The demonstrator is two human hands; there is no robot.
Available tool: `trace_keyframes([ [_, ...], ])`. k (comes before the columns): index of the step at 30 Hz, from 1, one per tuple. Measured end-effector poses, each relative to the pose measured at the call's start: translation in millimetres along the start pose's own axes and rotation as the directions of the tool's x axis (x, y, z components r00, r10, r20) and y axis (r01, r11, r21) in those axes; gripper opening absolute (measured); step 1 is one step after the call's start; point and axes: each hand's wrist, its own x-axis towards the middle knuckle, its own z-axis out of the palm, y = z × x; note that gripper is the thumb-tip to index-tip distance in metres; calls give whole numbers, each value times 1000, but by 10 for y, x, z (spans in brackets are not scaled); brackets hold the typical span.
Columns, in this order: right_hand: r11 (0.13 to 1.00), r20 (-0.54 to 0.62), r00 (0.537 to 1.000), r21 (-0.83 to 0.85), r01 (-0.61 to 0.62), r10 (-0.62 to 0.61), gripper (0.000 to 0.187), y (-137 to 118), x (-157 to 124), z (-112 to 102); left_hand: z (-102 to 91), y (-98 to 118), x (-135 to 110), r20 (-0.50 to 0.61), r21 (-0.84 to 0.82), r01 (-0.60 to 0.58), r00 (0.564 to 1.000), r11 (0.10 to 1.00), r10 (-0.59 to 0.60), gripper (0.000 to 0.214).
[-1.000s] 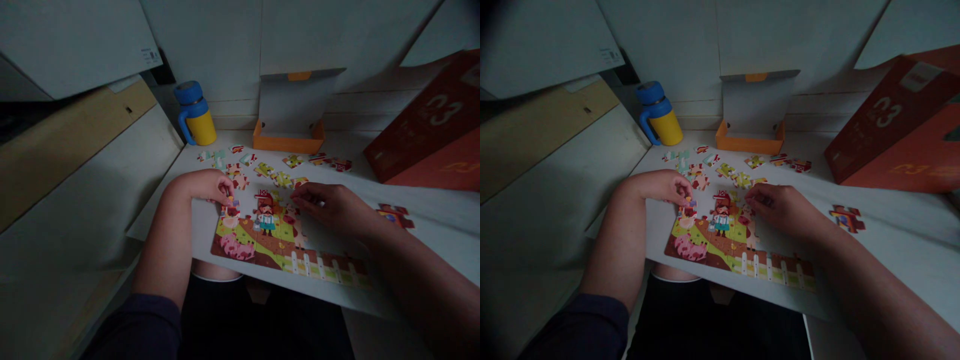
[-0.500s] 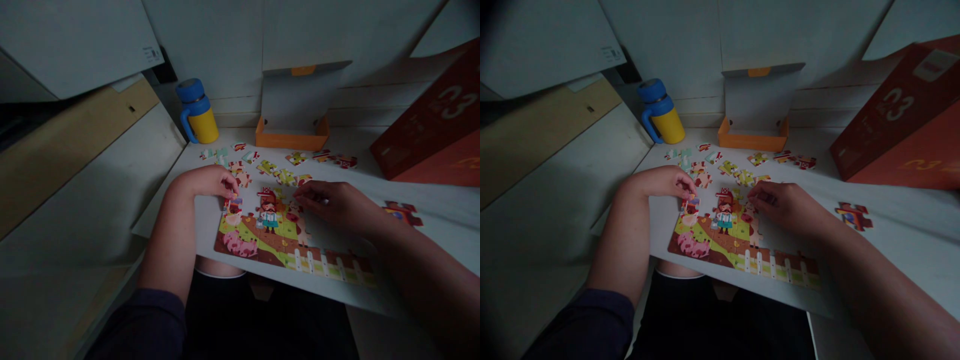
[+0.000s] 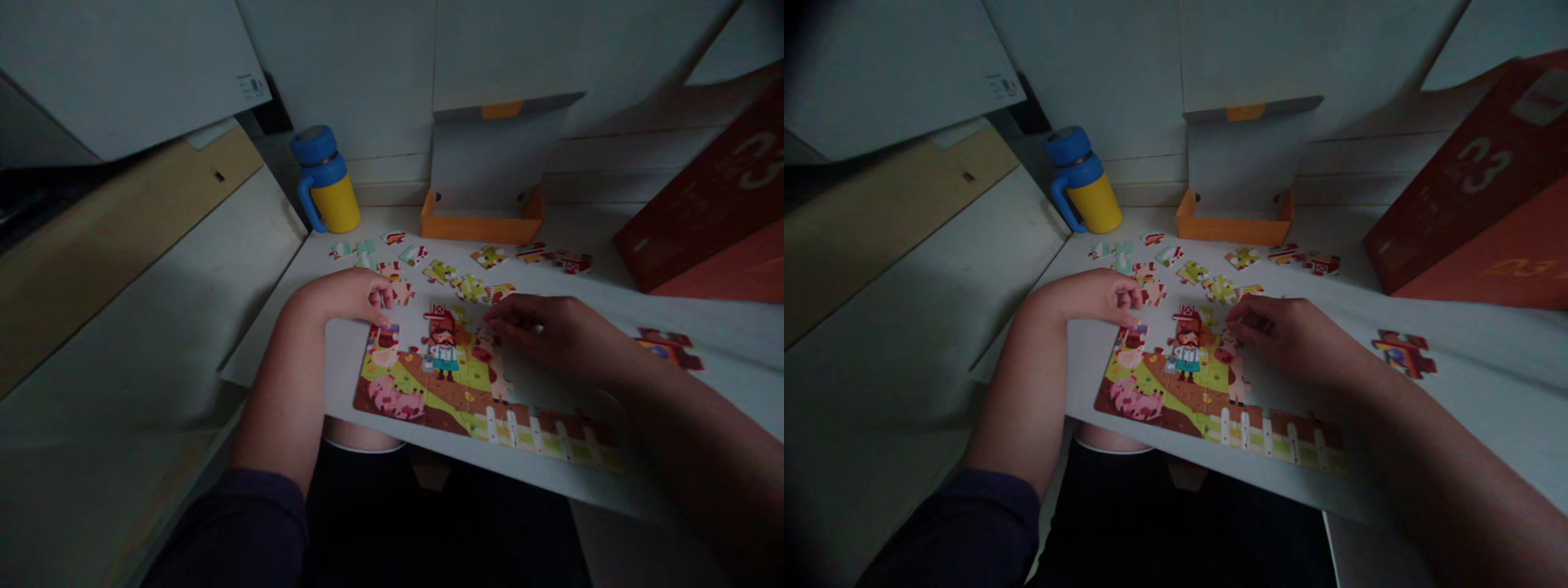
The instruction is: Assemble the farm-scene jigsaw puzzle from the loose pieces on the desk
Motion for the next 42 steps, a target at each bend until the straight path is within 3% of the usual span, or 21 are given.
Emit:
trace_keyframes([
  [5,1000,23,1000,21,0,-1,34,16,-6,-6,21,31,15,-52,25,-28,998,999,29,35],
  [8,1000,10,1000,22,5,-5,35,38,-9,-4,59,42,63,-227,3,-39,973,999,38,29],
  [11,1000,-48,999,1,7,-7,37,43,-12,-25,77,22,128,-493,3,19,870,1000,-16,26],
  [13,1000,-101,995,-28,8,-11,37,45,-15,-55,75,-28,173,-586,35,39,811,999,-11,23],
  [15,997,-144,989,-77,7,-18,36,51,-22,-95,72,-101,218,-585,47,-9,810,999,34,23],
  [18,989,-184,983,-145,-14,-13,35,57,-36,-152,84,-198,277,-508,41,-89,856,995,97,35],
  [24,985,-214,977,-165,-42,6,36,14,-49,-203,130,-184,283,-371,173,-80,918,982,140,66],
  [33,985,-217,976,-171,-4,-34,32,1,-46,-191,135,-90,276,-343,124,-83,931,989,122,56],
  [37,982,-293,955,-190,-9,-48,25,8,-56,-234,152,-150,309,-356,87,-94,927,992,119,59],
  [39,982,-349,937,-188,-37,-31,25,17,-60,-257,160,-164,320,-370,25,-107,923,994,109,58],
  [42,987,-383,924,-154,-46,-17,28,20,-65,-279,171,-85,325,-376,-164,-211,917,964,137,39],
])
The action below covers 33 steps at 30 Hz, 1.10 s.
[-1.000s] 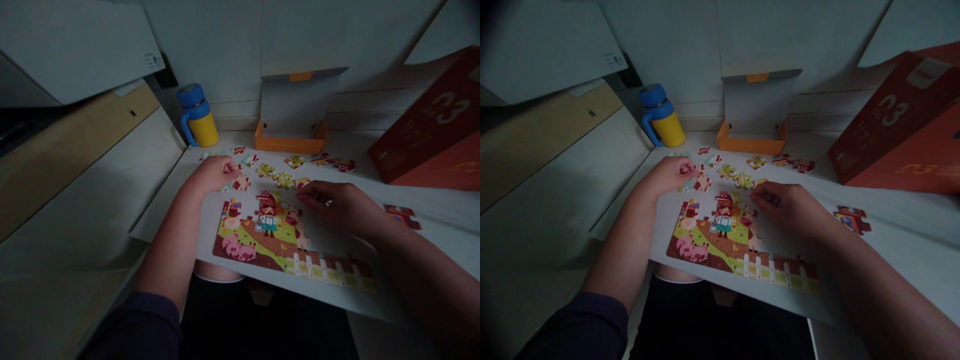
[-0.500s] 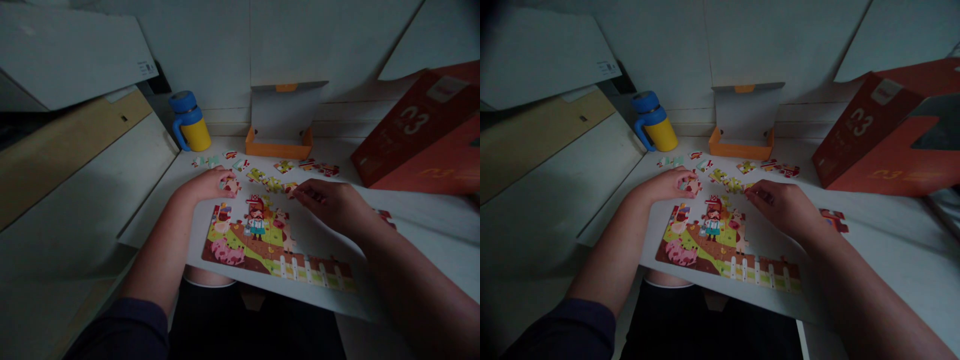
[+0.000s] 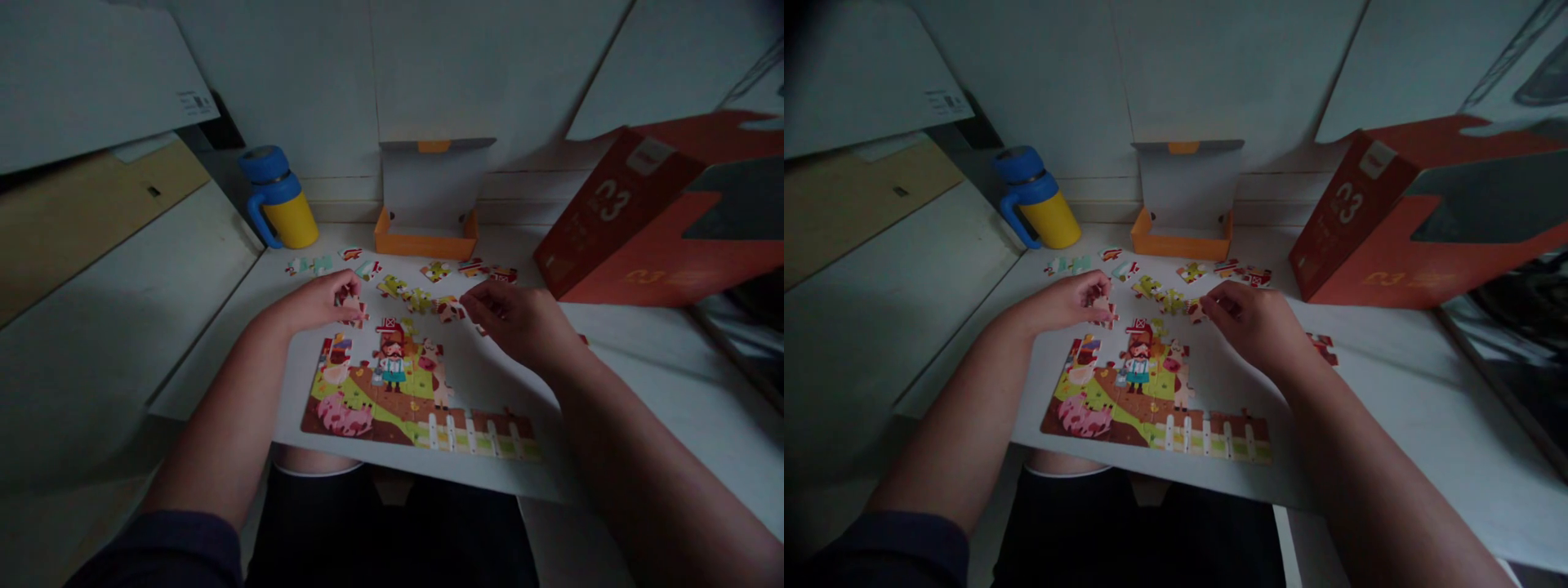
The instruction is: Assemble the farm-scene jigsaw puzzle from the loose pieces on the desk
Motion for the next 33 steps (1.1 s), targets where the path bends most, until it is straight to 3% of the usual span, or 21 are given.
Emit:
trace_keyframes([
  [2,999,22,1000,41,18,-19,30,-26,-2,-8,56,116,14,18,-184,-40,999,982,44,27],
  [5,981,146,987,190,45,-73,35,-132,-18,-8,226,339,34,34,-385,-60,996,921,79,24],
  [10,895,350,922,446,-8,-166,42,-352,-63,78,607,681,2,121,-508,-80,979,858,163,19],
  [13,895,361,924,443,-49,-128,32,-383,-77,168,727,793,-42,181,-561,-59,964,825,192,21],
  [16,882,328,942,463,-93,-73,32,-332,-76,213,727,795,-55,118,-597,-94,972,797,203,33],
  [19,806,352,936,559,-193,-20,45,-256,-64,183,638,713,-32,-40,-513,-185,981,838,192,35],
  [22,735,382,924,620,-273,21,43,-166,-39,108,494,615,-7,-193,-297,-246,962,923,194,26],
  [27,750,396,911,565,-342,118,39,17,-9,-23,299,486,15,-293,147,-241,916,959,275,16],
  [30,788,539,837,475,-393,93,32,61,-18,-112,304,412,43,-275,200,-189,931,961,240,18],
  [33,883,676,736,326,-337,31,32,27,-38,-202,357,356,75,-226,161,-150,957,975,185,20],
])
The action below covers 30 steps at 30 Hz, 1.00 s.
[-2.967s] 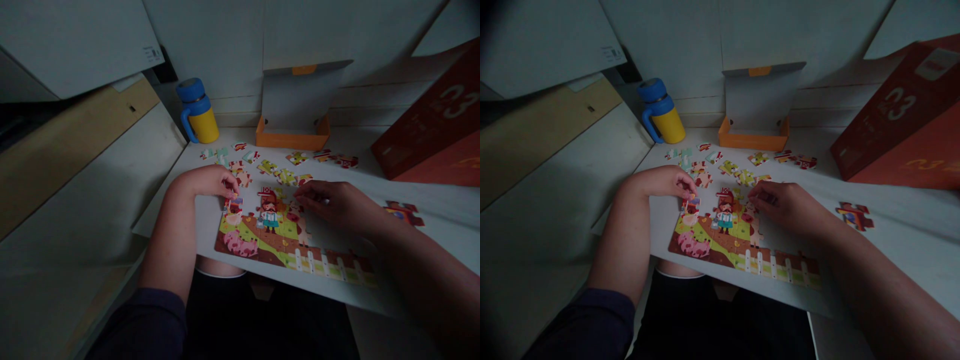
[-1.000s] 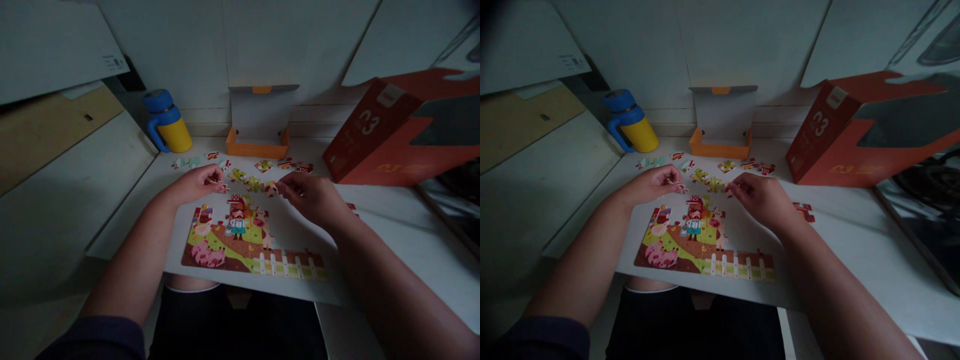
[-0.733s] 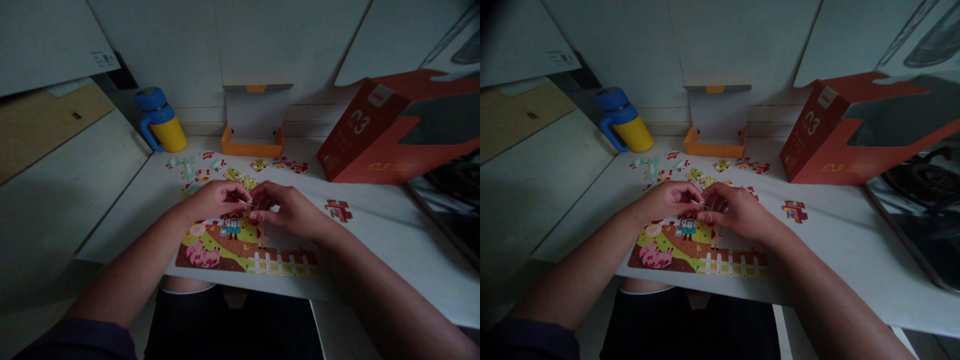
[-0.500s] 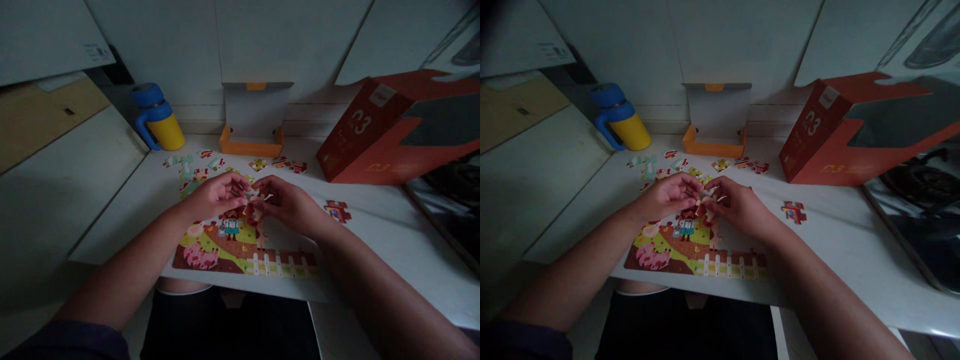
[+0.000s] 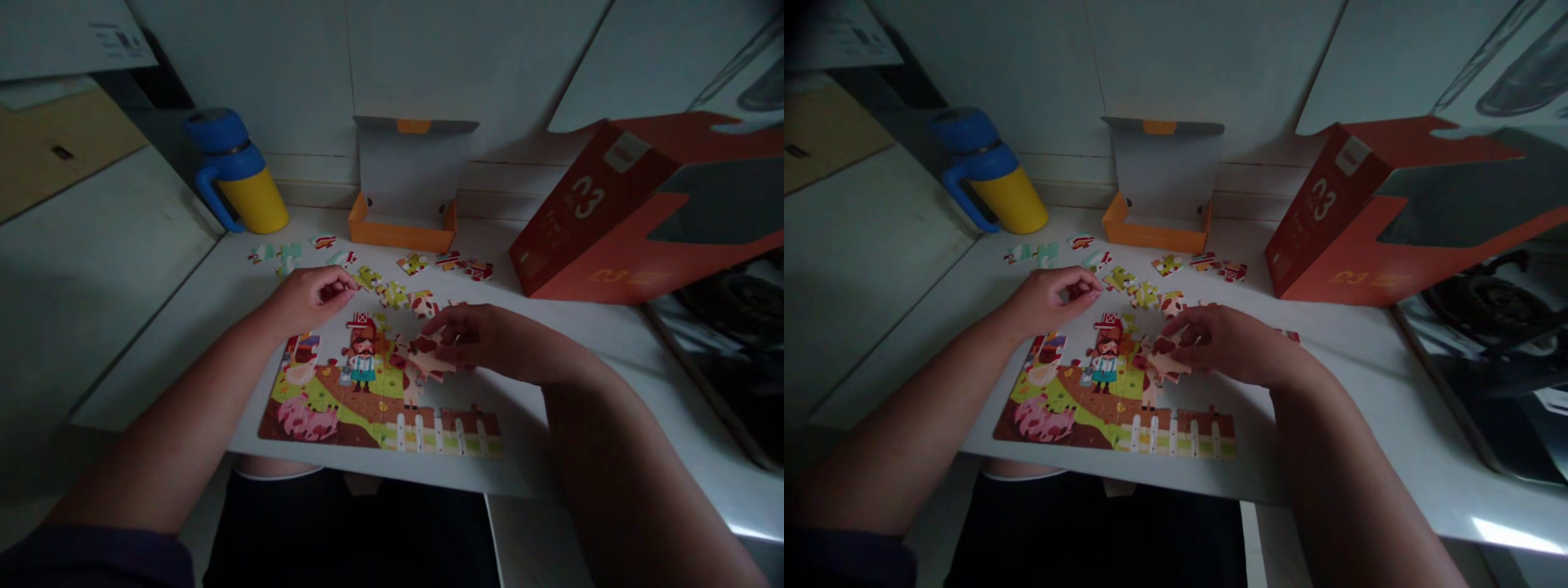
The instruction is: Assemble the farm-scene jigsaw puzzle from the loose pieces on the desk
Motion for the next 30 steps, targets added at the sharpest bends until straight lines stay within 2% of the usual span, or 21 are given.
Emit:
trace_keyframes([
  [3,987,107,994,-157,44,-27,27,-49,-54,-9,27,-24,8,44,1,23,999,1000,-23,22],
  [6,983,182,983,-172,62,-30,24,-63,-80,-15,1,-42,15,39,25,45,998,999,-46,23],
  [10,980,214,977,-196,21,21,19,-74,-97,-19,-40,-72,18,28,69,70,997,995,-72,23],
  [18,931,123,991,-365,0,48,16,-80,-85,48,-20,-73,25,51,92,102,993,991,-107,23],
  [22,918,76,997,-397,13,18,14,-64,-72,97,-15,-69,27,50,98,110,992,989,-116,24],
  [30,888,44,997,-460,-31,57,19,-77,-35,149,-14,-57,21,54,79,94,994,992,-99,22],
])
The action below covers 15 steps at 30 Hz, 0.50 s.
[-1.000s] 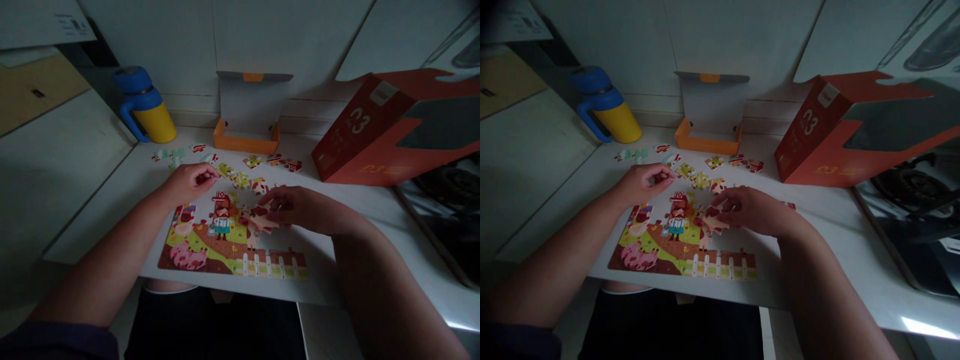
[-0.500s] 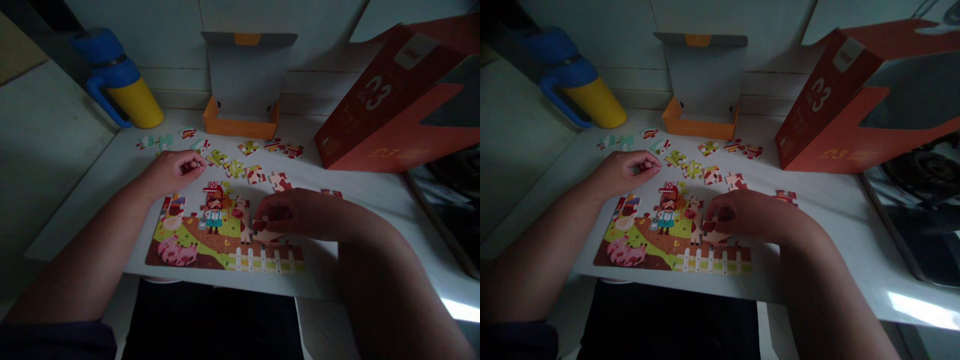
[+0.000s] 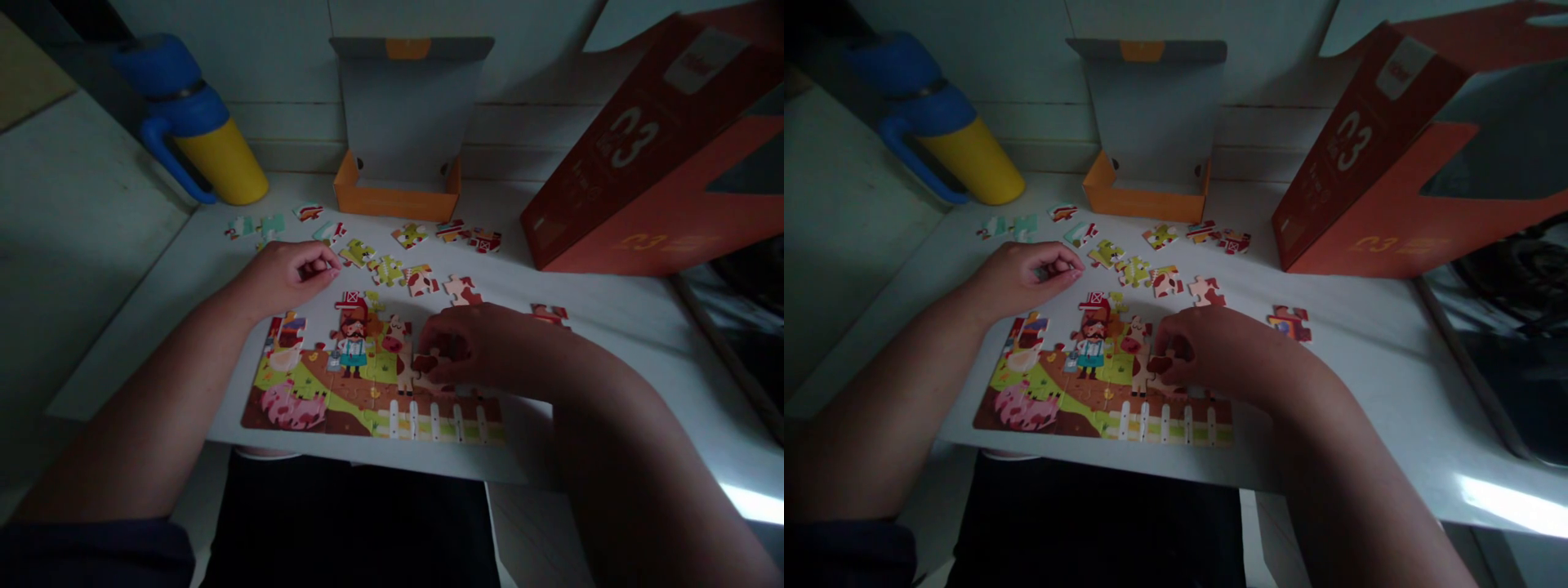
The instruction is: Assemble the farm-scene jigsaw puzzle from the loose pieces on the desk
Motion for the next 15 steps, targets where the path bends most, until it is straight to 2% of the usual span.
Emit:
trace_keyframes([
  [5,999,-77,997,-50,-2,-2,31,-44,23,37,0,-7,0,4,2,-5,1000,1000,5,21],
  [7,999,-92,996,-50,-9,5,29,-43,17,33,2,-14,0,6,5,-7,1000,1000,7,21],
  [9,998,-160,987,-56,-16,7,23,-7,-9,-3,5,-21,0,8,11,-7,1000,1000,7,22],
  [11,997,-311,950,-66,-38,16,18,59,-53,-68,6,-25,-1,8,24,-4,1000,1000,4,24],
  [13,995,-465,885,-68,-76,36,19,125,-102,-141,3,-27,-2,19,46,-3,1000,999,2,27],
  [15,994,-530,846,-52,-91,50,22,147,-133,-189,-1,-25,-2,37,66,-2,999,998,0,29],
])
